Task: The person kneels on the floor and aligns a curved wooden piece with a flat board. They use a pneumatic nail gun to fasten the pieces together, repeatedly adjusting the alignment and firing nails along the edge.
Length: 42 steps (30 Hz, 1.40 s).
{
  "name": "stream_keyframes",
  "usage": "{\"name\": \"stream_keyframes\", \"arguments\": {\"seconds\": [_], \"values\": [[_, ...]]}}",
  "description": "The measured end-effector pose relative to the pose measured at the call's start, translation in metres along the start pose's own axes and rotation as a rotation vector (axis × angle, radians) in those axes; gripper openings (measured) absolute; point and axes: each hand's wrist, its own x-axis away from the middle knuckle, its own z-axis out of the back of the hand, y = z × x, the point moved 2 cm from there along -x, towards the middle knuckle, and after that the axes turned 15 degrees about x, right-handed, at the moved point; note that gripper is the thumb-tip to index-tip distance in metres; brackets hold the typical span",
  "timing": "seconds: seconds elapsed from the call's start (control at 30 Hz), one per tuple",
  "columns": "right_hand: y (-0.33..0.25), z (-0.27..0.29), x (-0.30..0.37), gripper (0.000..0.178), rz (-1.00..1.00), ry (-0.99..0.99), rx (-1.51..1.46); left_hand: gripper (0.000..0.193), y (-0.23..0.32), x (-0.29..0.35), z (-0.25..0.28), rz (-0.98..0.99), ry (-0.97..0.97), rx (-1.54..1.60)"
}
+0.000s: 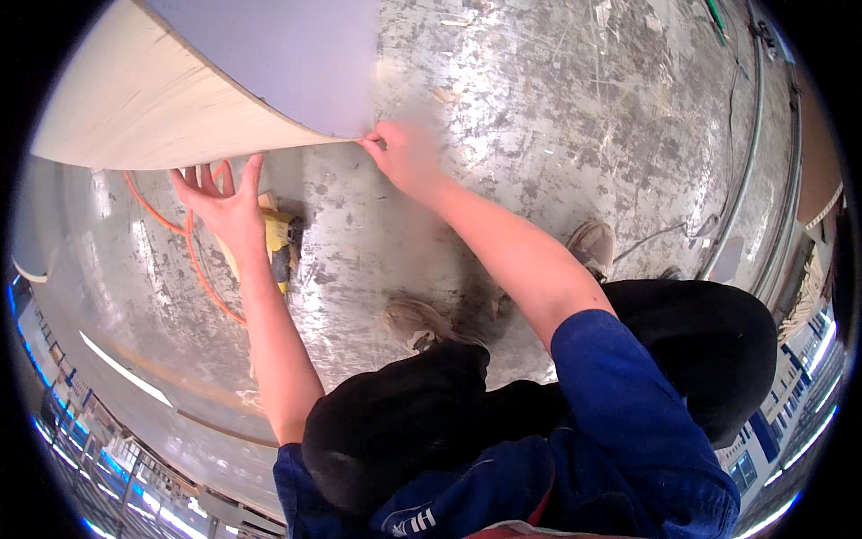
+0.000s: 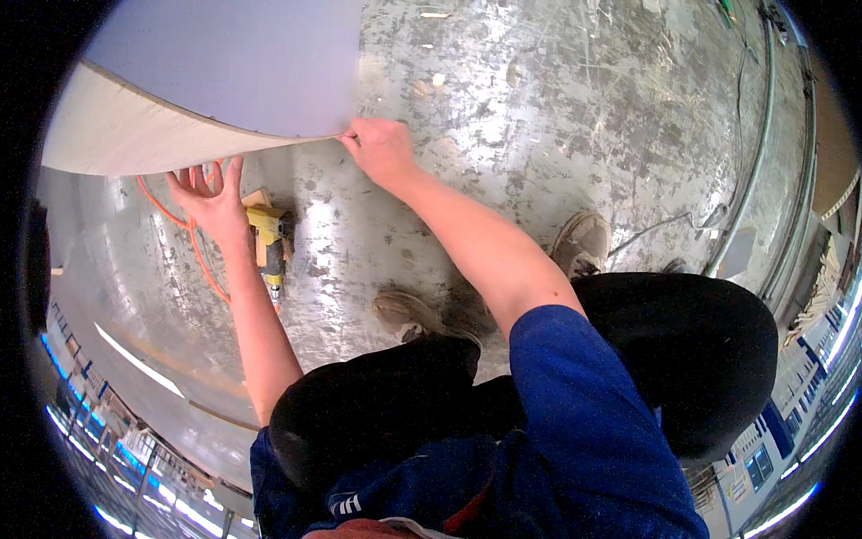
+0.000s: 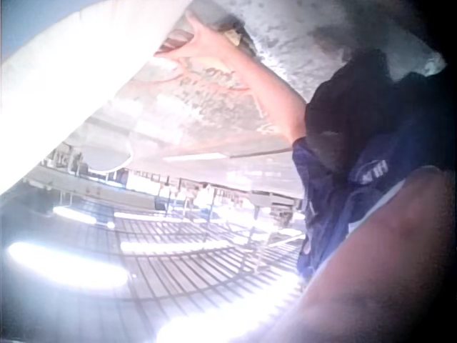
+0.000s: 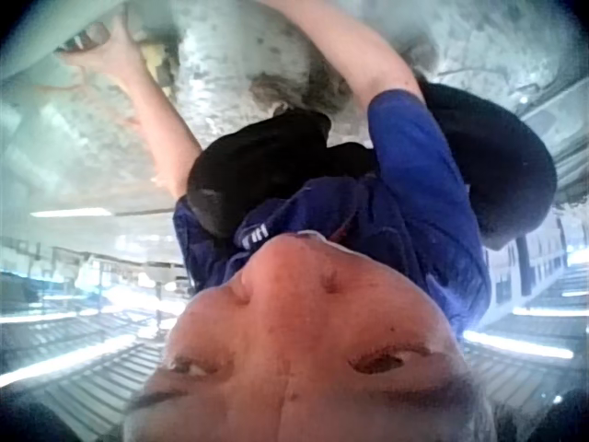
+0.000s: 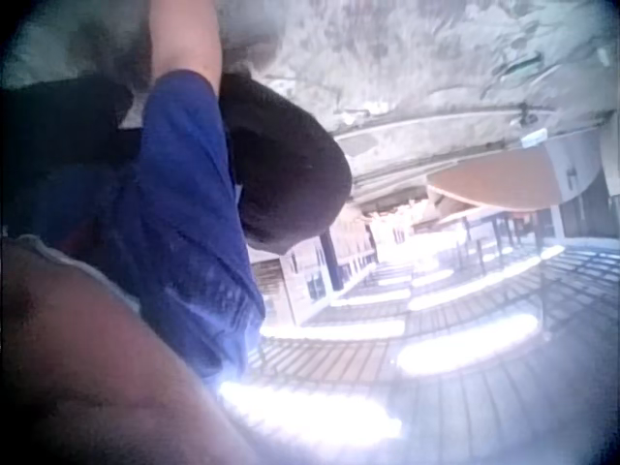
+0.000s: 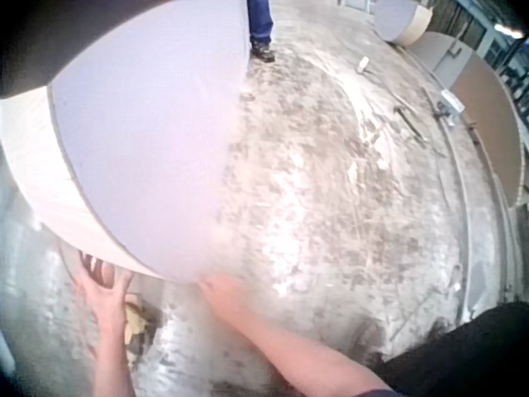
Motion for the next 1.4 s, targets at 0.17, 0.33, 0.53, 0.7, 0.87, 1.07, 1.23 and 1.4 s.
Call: {"name": "stream_keyframes", "arguments": {"seconds": [0.17, 0.33, 0.53, 0.7, 0.87, 1.07, 1.23, 1.4], "values": [[0.004, 0.001, -0.002, 0.020, 0.015, -0.026, 0.069, 0.091, -0.038, 0.039, 0.057, 0.145, 0.023, -0.343], [0.003, -0.001, -0.003, 0.020, 0.040, 0.051, 0.031, 0.093, -0.077, 0.118, 0.117, 0.211, -0.323, -0.870], [0.005, -0.002, -0.006, 0.019, 0.056, -0.031, 0.056, 0.084, -0.080, 0.105, 0.119, 0.263, -0.381, -0.729], [0.006, 0.003, -0.001, 0.016, 0.063, -0.041, 0.032, 0.042, -0.018, 0.094, 0.110, 0.298, -0.162, -0.605], [0.009, -0.002, 0.002, 0.019, 0.024, -0.019, -0.060, 0.016, 0.107, 0.102, 0.054, 0.243, -0.018, 0.158], [0.008, 0.001, -0.003, 0.023, 0.062, -0.014, 0.006, 0.036, 0.172, 0.085, 0.001, 0.122, -0.083, 0.178], [0.006, 0.004, -0.005, 0.025, 0.033, -0.076, 0.026, 0.021, 0.176, 0.082, -0.017, 0.118, -0.073, 0.144], [0.008, 0.005, -0.006, 0.025, 0.050, -0.059, 0.008, 0.022, 0.171, 0.082, -0.023, 0.091, -0.040, 0.171]]}}
